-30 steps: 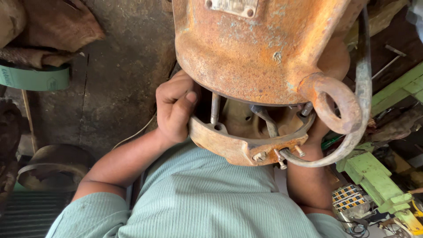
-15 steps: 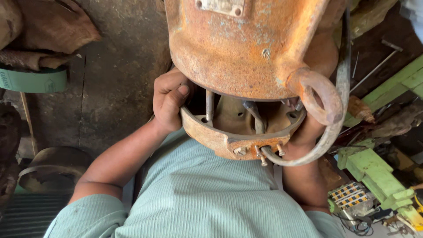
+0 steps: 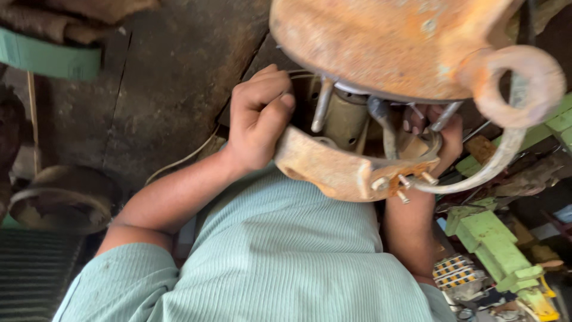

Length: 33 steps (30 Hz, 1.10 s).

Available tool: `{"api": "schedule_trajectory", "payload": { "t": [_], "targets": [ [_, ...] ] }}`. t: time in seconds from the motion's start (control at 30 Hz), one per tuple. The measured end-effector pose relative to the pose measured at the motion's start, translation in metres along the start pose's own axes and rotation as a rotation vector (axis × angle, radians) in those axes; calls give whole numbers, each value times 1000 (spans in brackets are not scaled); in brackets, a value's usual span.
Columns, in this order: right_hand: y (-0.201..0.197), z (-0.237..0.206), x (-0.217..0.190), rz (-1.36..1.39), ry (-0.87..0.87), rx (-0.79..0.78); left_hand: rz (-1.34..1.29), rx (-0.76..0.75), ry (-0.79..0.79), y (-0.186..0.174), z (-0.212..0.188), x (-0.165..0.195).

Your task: The person handles a motor housing and rotor, places a white strip into the housing, and repeatedly aligns and seats the housing onto the rotor. They rotate and adjust the components to fit them together on a cluttered workbench.

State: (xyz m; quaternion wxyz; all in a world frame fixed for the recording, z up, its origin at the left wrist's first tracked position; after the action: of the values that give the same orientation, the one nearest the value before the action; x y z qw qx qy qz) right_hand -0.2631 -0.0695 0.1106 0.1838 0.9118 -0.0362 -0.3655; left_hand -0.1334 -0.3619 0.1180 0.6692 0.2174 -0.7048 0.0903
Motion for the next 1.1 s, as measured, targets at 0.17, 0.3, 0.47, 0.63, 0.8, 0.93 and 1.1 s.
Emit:
{"api": "schedule_trajectory", "payload": {
  "t": [0.17,0.3,0.47,0.63,0.8,0.93,1.1],
  "targets": [
    [16,5,-6,-160,-70,-87,27,16,50,1,-5,7],
    [30,4,-4,-225,-120,-88,52,23,54,-3,-7,8],
    [49,-5,1,-302,-52,-61,51,6,106,-16,-16,14],
    [72,-19,11,-395,-28,-96,34,-35,23,-25,-25,11],
    [78,-35,24,-330,16,-118,-15,-11,-59,-29,-43,0],
    [76,-41,32,-299,66,-142,-31,29,-93,-38,-55,-6],
    [75,-35,44,-648,-83,-159,123,-37,77,-56,-46,-3]
  ]
}}
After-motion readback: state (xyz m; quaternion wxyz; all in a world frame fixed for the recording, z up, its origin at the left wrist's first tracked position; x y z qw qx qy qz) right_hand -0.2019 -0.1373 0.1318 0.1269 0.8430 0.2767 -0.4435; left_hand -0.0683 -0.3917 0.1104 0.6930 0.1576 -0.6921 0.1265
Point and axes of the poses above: each hand's wrist, its own z-axis towards the middle knuckle, its own y-axis out of the palm, x = y × z, the point moved 4 cm from there along z, towards the middle knuckle, and after that the axes turned 9 degrees about y, right-handed, at the moved point
